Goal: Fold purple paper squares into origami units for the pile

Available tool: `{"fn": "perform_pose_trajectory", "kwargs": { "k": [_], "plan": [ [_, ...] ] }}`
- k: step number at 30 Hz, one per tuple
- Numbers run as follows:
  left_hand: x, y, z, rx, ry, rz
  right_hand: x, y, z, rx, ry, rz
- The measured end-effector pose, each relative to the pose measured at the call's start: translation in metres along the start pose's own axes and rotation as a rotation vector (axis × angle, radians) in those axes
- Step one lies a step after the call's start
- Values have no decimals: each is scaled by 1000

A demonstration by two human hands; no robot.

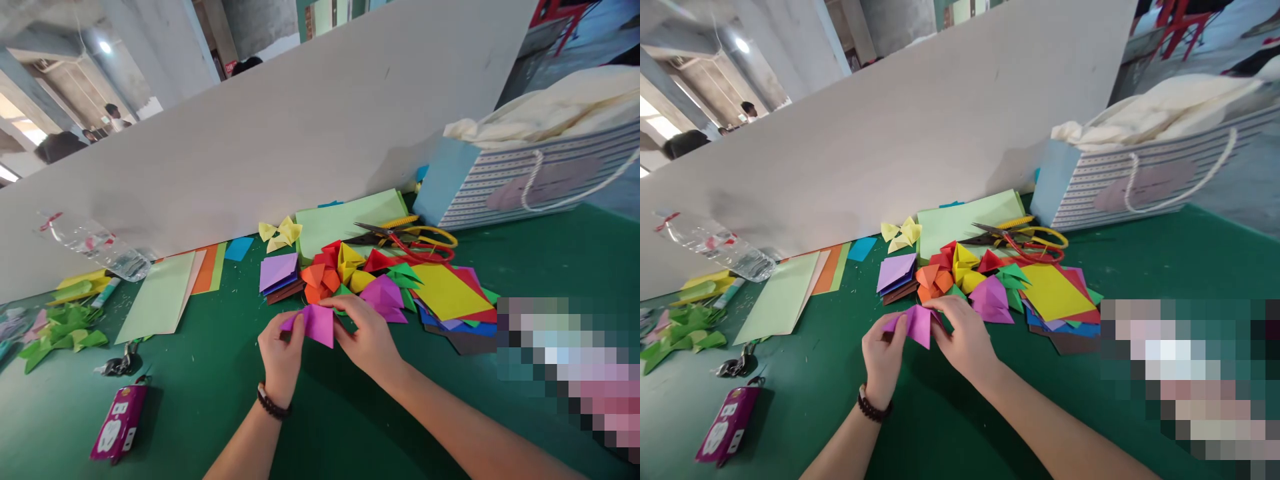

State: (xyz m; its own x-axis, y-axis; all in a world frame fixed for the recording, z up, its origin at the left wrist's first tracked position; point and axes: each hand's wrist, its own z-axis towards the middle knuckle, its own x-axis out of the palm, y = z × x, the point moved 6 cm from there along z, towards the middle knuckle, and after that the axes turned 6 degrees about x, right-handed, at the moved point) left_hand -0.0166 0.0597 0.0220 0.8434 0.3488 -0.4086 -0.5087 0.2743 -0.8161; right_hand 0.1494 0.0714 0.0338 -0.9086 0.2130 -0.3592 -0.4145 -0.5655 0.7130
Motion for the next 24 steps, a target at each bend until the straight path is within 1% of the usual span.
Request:
{"fn": "perform_pose_trajectory", "kwargs": {
  "k": [1, 3, 5, 8, 11, 16, 19, 21, 24],
  "plan": [
    [1, -6, -1, 55, 20, -1, -3, 3, 0, -48, -29, 6],
    [3, -13, -4, 94, 52, -43, -8, 10, 0, -169, -66, -3],
    [5, -13, -5, 63, 70, -105, -11, 17, -2, -282, -85, -40],
    [7, -13, -3, 38, 102, -142, -11, 23, -5, -375, -81, -87],
    [6, -18, -1, 96, 130, -82, -10, 23, -7, -388, -46, -113],
    [3, -24, 0, 240, 114, 17, -8, 21, -8, -366, 4, -121],
    [2, -27, 1, 309, 118, 59, -7, 22, -8, -377, 28, -101],
    [1, -29, 1, 326, 125, 69, -7, 24, -9, -395, 34, -99],
    [1, -30, 3, 298, 160, 35, -8, 26, -8, -428, 28, -114]
  ]
}}
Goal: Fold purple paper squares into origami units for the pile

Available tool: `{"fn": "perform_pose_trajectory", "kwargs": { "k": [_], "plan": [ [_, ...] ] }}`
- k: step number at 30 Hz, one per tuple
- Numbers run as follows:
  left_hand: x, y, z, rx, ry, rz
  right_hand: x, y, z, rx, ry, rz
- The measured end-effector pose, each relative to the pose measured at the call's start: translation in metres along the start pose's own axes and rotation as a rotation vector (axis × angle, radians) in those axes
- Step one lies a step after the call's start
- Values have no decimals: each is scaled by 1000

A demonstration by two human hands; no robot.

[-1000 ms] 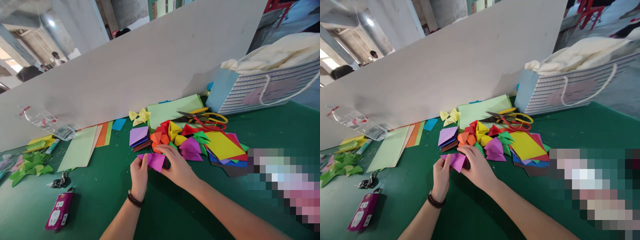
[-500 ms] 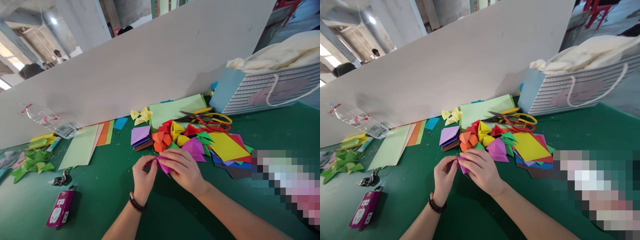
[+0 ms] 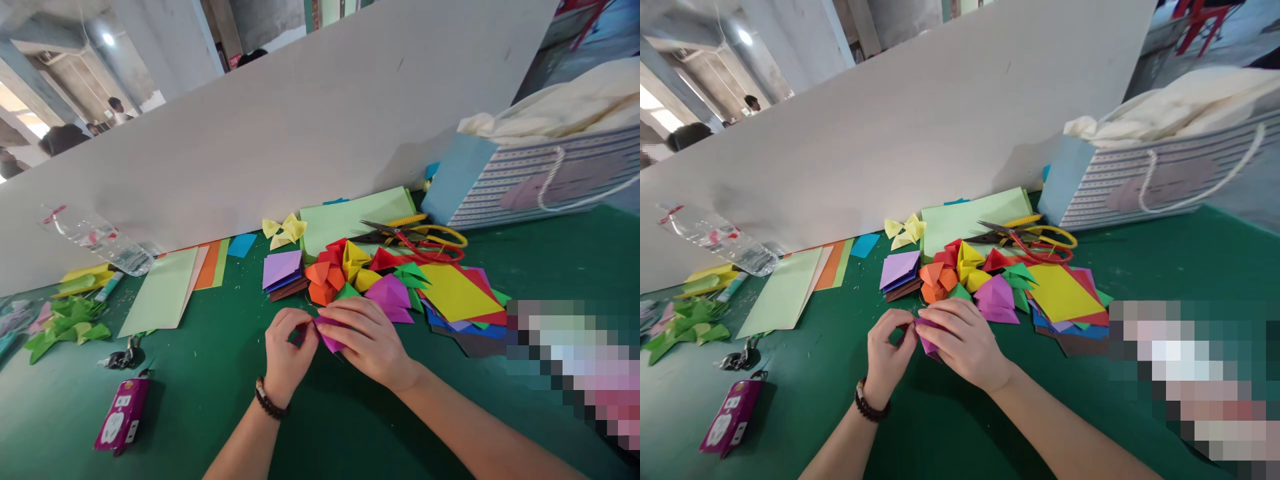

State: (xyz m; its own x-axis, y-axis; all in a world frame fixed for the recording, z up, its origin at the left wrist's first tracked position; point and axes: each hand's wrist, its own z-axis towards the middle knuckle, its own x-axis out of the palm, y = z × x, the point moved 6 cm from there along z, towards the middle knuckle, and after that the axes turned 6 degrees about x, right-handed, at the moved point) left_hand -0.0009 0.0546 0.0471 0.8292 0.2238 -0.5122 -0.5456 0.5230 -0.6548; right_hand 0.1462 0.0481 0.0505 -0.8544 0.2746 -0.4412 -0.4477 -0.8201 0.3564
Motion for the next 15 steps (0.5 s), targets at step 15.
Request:
{"fn": "perform_pose_trajectory", "kwargs": {
  "k": [15],
  "plan": [
    [13, 22, -6, -360, 4, -327, 1, -23, -2, 288, -107, 54]
  ]
}}
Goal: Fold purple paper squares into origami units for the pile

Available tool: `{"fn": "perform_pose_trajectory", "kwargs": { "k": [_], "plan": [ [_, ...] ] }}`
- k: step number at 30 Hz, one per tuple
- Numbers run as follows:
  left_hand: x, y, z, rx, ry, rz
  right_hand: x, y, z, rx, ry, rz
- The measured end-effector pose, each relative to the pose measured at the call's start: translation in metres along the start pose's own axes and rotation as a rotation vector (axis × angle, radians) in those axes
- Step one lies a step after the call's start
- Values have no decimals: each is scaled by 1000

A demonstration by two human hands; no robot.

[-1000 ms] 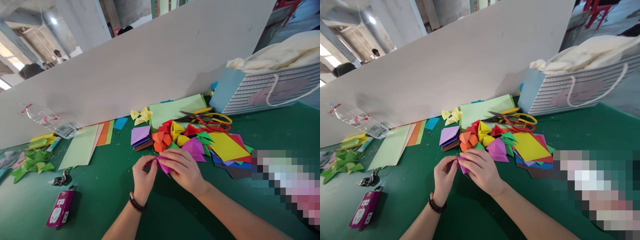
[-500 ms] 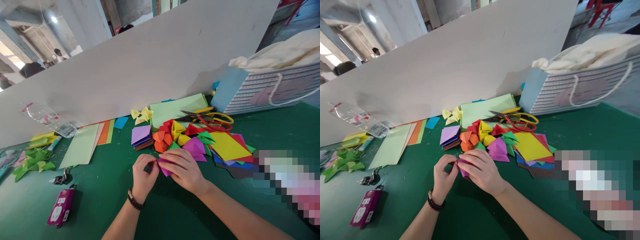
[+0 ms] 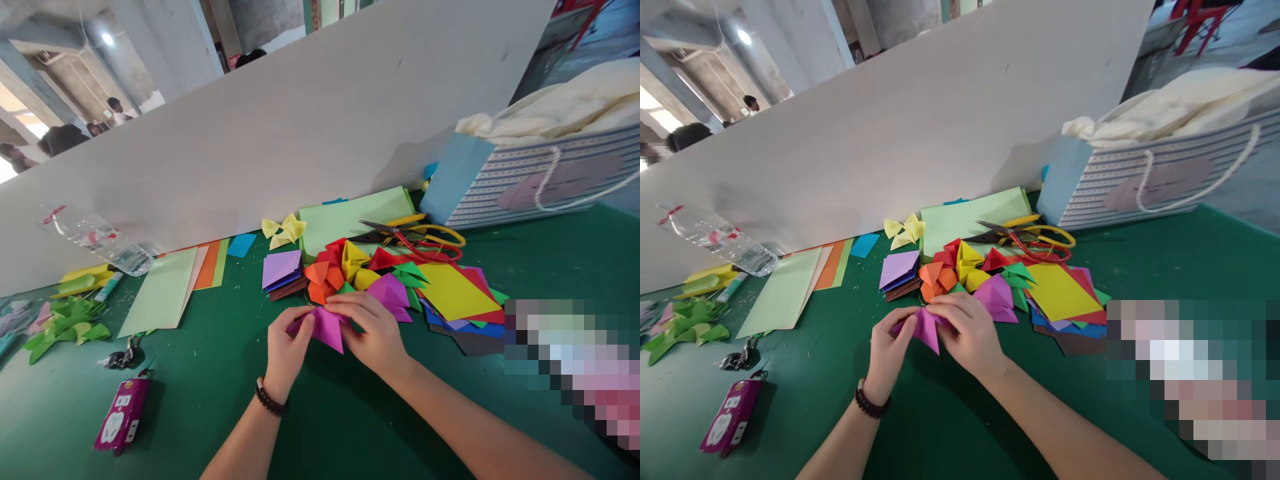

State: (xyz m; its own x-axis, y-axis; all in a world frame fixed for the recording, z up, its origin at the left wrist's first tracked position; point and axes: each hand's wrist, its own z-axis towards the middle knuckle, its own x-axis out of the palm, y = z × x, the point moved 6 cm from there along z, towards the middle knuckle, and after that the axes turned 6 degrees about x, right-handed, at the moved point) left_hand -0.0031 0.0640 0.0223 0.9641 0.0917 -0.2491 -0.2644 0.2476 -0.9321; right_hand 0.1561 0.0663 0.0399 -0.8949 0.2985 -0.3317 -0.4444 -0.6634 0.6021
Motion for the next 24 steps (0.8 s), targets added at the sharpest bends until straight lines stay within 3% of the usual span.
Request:
{"fn": "perform_pose_trajectory", "kwargs": {
  "k": [3, 5, 8, 12, 15, 24],
  "plan": [
    [5, 14, -4, -148, -54, -296, -3, -14, 3, 156, -41, 0],
    [6, 17, -5, -164, -89, -340, -3, -17, 3, 197, -33, -16],
    [4, 10, -5, -85, -79, -210, 2, -17, 1, 212, 29, -64],
    [8, -10, -6, 142, 30, 28, 8, -21, -1, 264, 128, -162],
    [9, -18, -9, 258, 27, 206, 11, -24, 0, 298, 177, -215],
    [0, -5, -5, 197, -89, 304, 15, -16, 0, 368, 206, -44]
  ]
}}
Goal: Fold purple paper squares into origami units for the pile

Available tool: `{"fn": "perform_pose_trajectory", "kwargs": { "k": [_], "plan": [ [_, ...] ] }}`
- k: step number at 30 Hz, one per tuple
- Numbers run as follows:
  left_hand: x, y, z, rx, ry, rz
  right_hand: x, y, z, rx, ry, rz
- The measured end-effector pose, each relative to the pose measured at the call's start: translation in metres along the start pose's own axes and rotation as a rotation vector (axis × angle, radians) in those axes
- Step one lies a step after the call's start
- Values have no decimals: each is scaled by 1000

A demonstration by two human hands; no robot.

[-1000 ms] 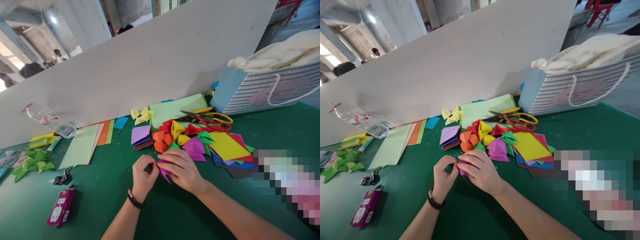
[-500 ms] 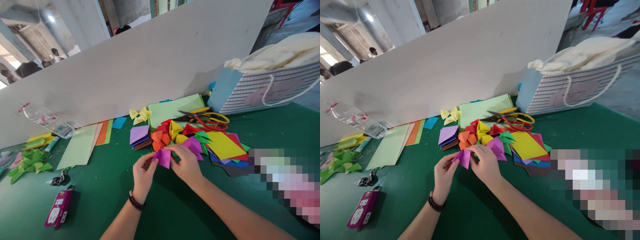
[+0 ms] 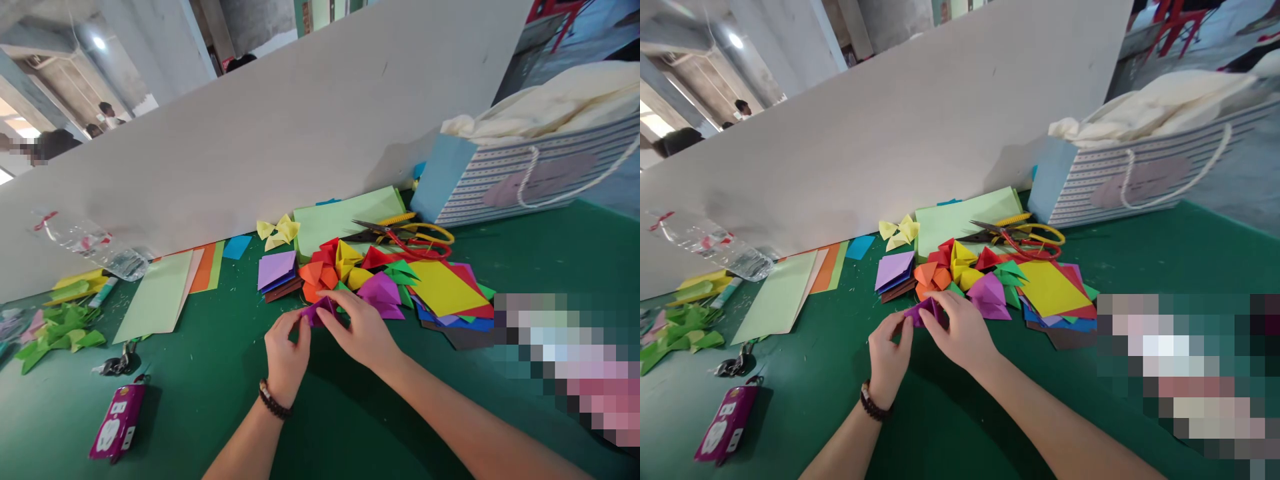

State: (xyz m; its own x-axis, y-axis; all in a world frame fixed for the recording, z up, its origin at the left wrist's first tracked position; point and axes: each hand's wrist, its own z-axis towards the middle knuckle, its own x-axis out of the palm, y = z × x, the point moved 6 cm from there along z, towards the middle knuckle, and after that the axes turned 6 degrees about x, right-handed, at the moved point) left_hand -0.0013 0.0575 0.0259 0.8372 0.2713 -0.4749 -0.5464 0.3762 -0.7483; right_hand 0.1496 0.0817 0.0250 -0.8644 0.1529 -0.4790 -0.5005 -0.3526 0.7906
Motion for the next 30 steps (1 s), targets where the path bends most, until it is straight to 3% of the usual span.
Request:
{"fn": "perform_pose_trajectory", "kwargs": {
  "k": [9, 18, 24, 30],
  "plan": [
    [-9, 10, 7, -16, -40, 157, 4, -11, 4, 233, 184, 273],
    [-10, 2, 7, 92, -18, 248, 16, -23, 0, 321, 258, 294],
    [-15, 8, 7, 45, -65, 280, 25, -17, -4, 293, 382, 360],
    [-2, 12, 2, -83, -12, 78, 21, -21, -2, 311, 195, 345]
  ]
}}
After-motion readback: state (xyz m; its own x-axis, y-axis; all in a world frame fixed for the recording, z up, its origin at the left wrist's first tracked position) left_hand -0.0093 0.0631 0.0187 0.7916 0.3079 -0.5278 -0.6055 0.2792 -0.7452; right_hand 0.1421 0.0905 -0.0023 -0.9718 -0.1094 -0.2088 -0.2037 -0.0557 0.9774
